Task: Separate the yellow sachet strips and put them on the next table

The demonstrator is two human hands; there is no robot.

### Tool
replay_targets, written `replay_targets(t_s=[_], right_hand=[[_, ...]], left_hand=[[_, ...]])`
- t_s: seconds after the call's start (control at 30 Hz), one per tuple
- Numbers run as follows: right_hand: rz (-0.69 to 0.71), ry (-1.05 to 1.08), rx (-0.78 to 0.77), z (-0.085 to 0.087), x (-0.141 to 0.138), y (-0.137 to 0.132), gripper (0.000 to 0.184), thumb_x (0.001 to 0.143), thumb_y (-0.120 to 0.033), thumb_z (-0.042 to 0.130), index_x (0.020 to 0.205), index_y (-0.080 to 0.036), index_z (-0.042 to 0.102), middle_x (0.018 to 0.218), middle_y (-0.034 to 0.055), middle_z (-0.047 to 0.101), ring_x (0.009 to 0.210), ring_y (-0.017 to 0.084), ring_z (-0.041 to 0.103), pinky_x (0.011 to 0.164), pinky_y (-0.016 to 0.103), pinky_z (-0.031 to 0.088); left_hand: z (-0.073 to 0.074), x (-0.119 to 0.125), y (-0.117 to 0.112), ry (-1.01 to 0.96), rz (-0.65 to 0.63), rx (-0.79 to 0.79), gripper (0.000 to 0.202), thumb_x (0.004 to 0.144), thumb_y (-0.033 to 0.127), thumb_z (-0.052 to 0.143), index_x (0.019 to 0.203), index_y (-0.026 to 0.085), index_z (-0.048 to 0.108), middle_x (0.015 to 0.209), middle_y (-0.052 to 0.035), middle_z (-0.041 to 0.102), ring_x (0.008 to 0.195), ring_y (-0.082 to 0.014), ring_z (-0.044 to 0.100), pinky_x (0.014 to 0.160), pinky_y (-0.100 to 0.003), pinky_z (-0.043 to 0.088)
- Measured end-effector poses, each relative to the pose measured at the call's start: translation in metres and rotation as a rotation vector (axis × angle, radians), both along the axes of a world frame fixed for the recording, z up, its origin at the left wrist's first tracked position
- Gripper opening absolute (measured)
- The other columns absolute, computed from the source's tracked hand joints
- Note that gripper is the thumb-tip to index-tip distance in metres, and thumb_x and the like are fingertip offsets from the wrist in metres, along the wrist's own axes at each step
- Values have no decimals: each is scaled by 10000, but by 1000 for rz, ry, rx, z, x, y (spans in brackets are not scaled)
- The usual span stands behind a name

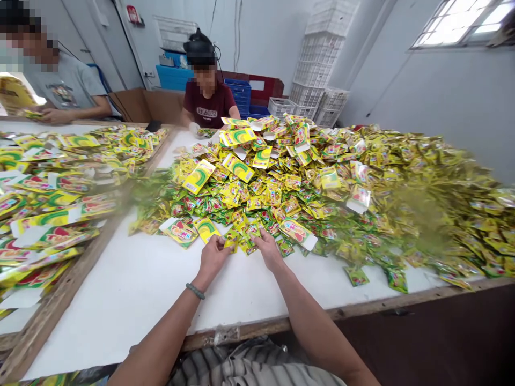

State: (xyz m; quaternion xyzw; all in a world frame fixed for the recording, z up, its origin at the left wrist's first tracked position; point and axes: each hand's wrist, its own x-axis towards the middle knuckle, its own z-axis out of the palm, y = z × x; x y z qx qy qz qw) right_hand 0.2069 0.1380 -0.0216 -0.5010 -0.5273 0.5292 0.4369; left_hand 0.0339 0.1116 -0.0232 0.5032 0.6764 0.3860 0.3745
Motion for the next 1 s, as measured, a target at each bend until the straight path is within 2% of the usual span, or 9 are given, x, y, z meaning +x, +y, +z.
replay_targets(t_s=[0.1, 0.17, 0.37, 0.5, 0.6, 0.7, 0.83, 0.93, 1.0], right_hand=[[91, 128, 26, 4, -4, 1, 341, 734, -467, 633, 925, -187, 589, 872, 31, 638, 786, 171, 583, 714, 288, 491], [149, 155, 12, 7, -7, -1, 359, 721, -463, 657, 950, -194, 589, 851, 21, 633, 752, 159, 580, 687, 279, 488], [309, 128, -119, 7, -16, -13, 384, 628, -458, 740, 856, -203, 565, 616, -51, 538, 558, 117, 511, 526, 233, 429], [295, 1, -59, -4, -21, -16, 269, 670, -405, 698, 802, -199, 586, 606, -51, 539, 554, 111, 492, 524, 225, 408], [241, -95, 3, -8, -23, -15, 247, 691, -365, 677, 863, -198, 617, 643, -42, 556, 563, 109, 485, 524, 222, 403], [185, 39, -22, -3, -24, -16, 384, 713, -395, 670, 1028, -190, 590, 847, 15, 625, 716, 140, 573, 634, 258, 476], [284, 107, -132, 4, -24, -17, 432, 671, -400, 720, 1014, -170, 592, 845, 34, 643, 794, 183, 607, 710, 305, 495], [209, 12, -99, 3, -24, -16, 326, 673, -385, 697, 900, -175, 592, 736, 14, 631, 690, 185, 589, 657, 311, 478], [100, -77, -33, 2, -25, -15, 298, 693, -364, 661, 914, -184, 576, 755, 19, 635, 686, 189, 583, 646, 312, 466]], left_hand=[[4, -12, -6, -429, 82, 1, 425, 548, 378, 767, 778, 212, 451, 617, 66, 560, 606, -143, 604, 612, -269, 499], [7, -16, -12, -526, 106, -14, 447, 513, 353, 800, 807, 193, 503, 640, 44, 617, 603, -142, 621, 598, -257, 499], [14, -16, -26, -553, 37, -58, 399, 547, 341, 811, 851, 147, 642, 663, 11, 659, 570, -109, 571, 550, -215, 422], [16, -12, -30, -585, -48, -52, 333, 663, 372, 752, 885, 138, 670, 742, -5, 674, 606, -87, 554, 573, -200, 407], [17, -8, -28, -576, 9, -78, 377, 576, 350, 817, 841, 144, 645, 684, 0, 666, 611, -113, 582, 613, -228, 439], [18, -4, -23, -580, 119, -80, 431, 484, 347, 854, 788, 156, 616, 613, 19, 643, 569, -125, 577, 597, -246, 440], [21, -9, -17, -498, 38, -78, 422, 504, 388, 833, 784, 157, 617, 578, 24, 623, 531, -120, 551, 552, -234, 403], [30, -26, -7, -204, -51, -110, 370, 648, 491, 714, 795, 162, 633, 626, -22, 651, 574, -160, 588, 566, -259, 415], [39, -37, 7, 75, 15, -106, 384, 748, 533, 598, 844, 162, 632, 690, -73, 674, 679, -221, 630, 624, -304, 432]])
